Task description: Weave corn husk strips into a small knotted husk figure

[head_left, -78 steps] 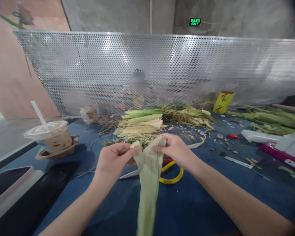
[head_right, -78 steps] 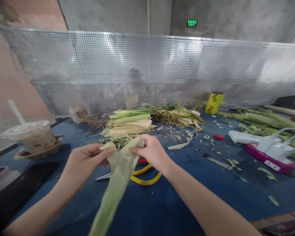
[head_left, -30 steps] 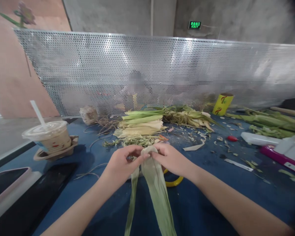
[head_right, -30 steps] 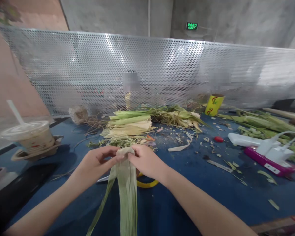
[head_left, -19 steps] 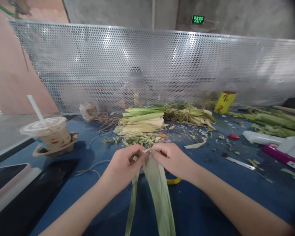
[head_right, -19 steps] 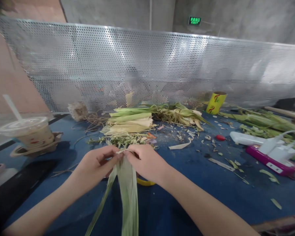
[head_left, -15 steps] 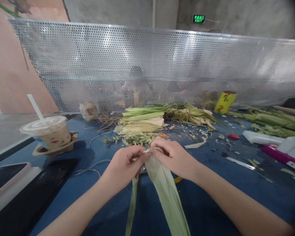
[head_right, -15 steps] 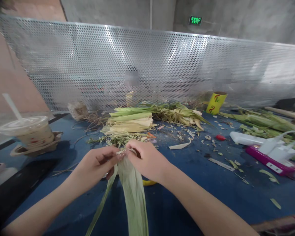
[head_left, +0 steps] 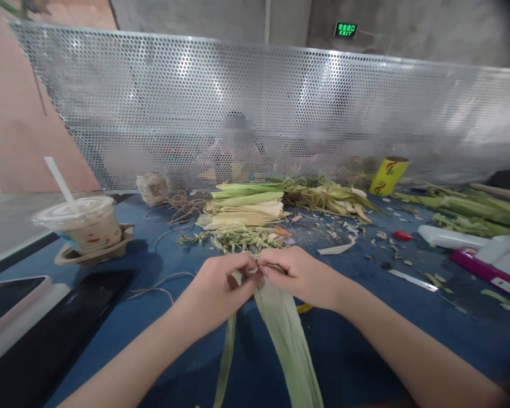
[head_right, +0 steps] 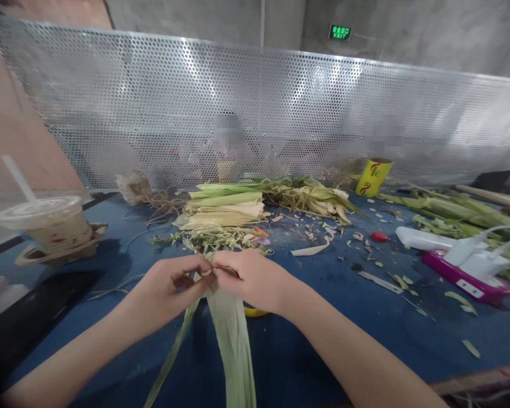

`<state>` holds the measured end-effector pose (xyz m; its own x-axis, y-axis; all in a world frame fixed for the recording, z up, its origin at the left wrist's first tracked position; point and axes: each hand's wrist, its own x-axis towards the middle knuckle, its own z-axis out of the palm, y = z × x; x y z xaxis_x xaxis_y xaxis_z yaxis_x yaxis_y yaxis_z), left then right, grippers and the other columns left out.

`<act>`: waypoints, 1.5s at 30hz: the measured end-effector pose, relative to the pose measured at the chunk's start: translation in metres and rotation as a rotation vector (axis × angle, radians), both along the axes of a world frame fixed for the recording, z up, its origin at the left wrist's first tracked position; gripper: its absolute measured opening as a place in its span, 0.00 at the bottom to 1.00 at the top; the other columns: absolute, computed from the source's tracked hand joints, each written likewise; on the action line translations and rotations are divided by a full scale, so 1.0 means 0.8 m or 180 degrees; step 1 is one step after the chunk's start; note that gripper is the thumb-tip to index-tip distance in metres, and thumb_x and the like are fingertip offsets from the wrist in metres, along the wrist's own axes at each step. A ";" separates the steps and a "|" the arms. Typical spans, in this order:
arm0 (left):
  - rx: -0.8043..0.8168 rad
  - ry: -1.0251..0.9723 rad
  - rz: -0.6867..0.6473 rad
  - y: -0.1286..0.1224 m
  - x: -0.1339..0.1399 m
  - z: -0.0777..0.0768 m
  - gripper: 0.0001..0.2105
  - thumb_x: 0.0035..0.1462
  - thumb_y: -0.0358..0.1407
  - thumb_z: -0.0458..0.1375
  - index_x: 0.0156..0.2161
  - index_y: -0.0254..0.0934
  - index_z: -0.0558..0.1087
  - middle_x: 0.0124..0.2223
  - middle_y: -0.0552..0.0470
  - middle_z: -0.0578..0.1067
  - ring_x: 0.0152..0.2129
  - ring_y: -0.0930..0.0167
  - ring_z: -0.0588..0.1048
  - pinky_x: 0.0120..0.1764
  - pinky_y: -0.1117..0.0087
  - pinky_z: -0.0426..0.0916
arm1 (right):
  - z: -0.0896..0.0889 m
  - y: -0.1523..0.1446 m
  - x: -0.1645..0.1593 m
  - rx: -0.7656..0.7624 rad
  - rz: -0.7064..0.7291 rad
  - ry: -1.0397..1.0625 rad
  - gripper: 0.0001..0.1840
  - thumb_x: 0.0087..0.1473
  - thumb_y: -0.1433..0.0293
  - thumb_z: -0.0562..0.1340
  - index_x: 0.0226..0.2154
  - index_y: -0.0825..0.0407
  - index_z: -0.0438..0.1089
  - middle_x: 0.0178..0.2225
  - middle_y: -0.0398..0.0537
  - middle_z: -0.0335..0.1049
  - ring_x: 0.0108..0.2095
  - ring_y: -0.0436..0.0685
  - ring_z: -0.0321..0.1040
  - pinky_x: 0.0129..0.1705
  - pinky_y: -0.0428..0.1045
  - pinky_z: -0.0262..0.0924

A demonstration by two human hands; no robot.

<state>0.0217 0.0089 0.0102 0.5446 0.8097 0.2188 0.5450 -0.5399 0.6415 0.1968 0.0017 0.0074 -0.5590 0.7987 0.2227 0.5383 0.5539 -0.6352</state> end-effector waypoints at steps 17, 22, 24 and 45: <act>0.0586 -0.0510 -0.0014 -0.009 0.000 0.001 0.07 0.50 0.28 0.49 0.23 0.36 0.62 0.22 0.58 0.62 0.20 0.77 0.60 0.23 0.78 0.55 | -0.015 -0.005 -0.024 0.0369 -0.0774 0.1177 0.06 0.45 0.75 0.52 0.19 0.52 0.57 0.19 0.39 0.52 0.22 0.47 0.50 0.24 0.42 0.46; 0.0043 -0.0699 0.0217 -0.004 0.000 0.004 0.08 0.53 0.35 0.50 0.25 0.36 0.65 0.22 0.58 0.62 0.17 0.78 0.58 0.20 0.78 0.54 | -0.005 -0.003 -0.015 0.0035 -0.0664 0.1252 0.08 0.51 0.68 0.53 0.23 0.52 0.59 0.18 0.37 0.50 0.19 0.46 0.48 0.21 0.42 0.44; -0.0045 -0.0762 0.0330 -0.002 -0.001 0.006 0.09 0.53 0.38 0.51 0.26 0.36 0.66 0.21 0.59 0.62 0.16 0.78 0.58 0.19 0.78 0.54 | -0.001 -0.001 -0.011 -0.0158 -0.0595 0.1220 0.11 0.53 0.64 0.53 0.25 0.52 0.59 0.19 0.37 0.50 0.19 0.45 0.47 0.20 0.42 0.43; 0.0155 -0.1241 0.0566 -0.012 0.000 0.001 0.06 0.48 0.35 0.58 0.33 0.37 0.68 0.28 0.55 0.72 0.18 0.76 0.68 0.21 0.76 0.66 | -0.002 0.001 -0.013 -0.0428 -0.0562 0.1780 0.14 0.53 0.63 0.54 0.21 0.53 0.60 0.20 0.39 0.55 0.22 0.47 0.53 0.24 0.43 0.50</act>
